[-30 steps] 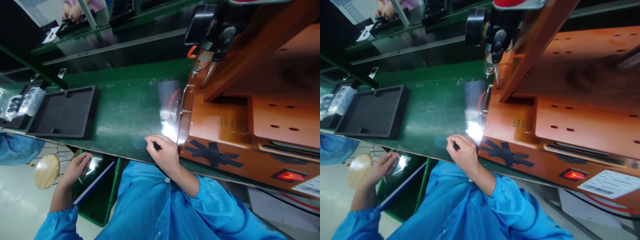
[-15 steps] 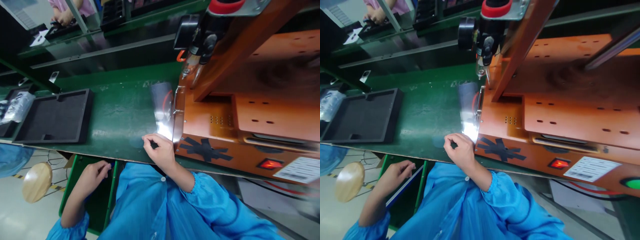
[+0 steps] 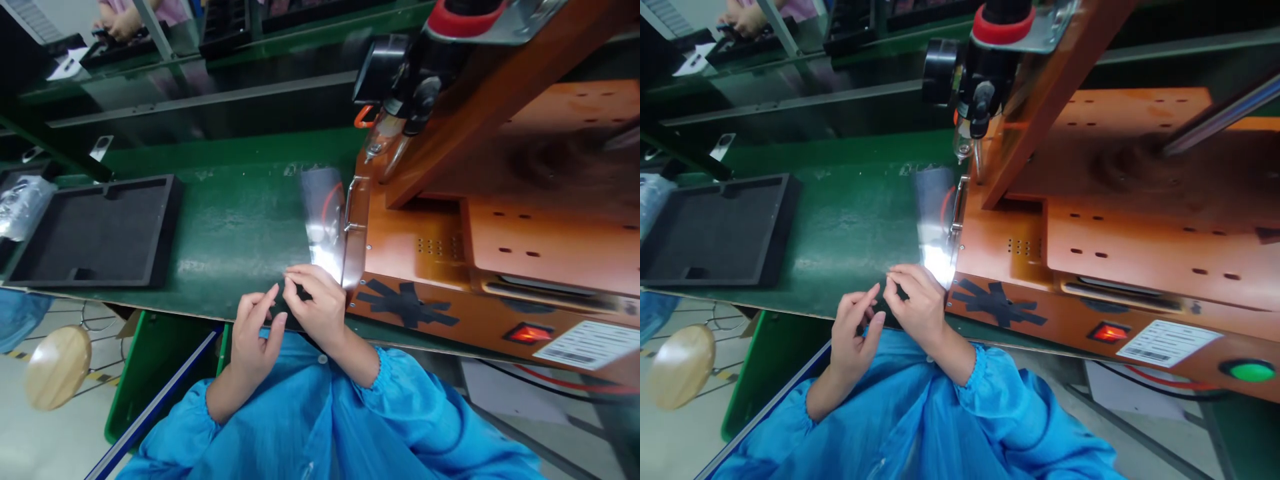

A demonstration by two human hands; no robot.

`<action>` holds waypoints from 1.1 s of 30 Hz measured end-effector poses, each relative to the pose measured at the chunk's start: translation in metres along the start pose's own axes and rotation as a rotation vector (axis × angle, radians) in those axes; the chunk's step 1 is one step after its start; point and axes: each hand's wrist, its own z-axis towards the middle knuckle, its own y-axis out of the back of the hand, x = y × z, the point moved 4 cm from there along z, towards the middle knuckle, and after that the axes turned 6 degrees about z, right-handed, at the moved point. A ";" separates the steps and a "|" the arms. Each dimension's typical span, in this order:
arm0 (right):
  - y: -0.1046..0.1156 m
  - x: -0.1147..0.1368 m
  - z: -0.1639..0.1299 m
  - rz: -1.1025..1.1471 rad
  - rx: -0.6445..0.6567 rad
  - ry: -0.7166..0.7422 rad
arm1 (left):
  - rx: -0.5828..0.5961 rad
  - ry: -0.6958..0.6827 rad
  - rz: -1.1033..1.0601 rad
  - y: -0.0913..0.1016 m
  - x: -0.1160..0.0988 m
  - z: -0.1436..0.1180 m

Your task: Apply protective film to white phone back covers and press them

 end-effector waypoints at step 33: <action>-0.001 0.002 -0.003 0.081 0.239 -0.028 | -0.069 0.462 -0.298 0.011 0.047 0.016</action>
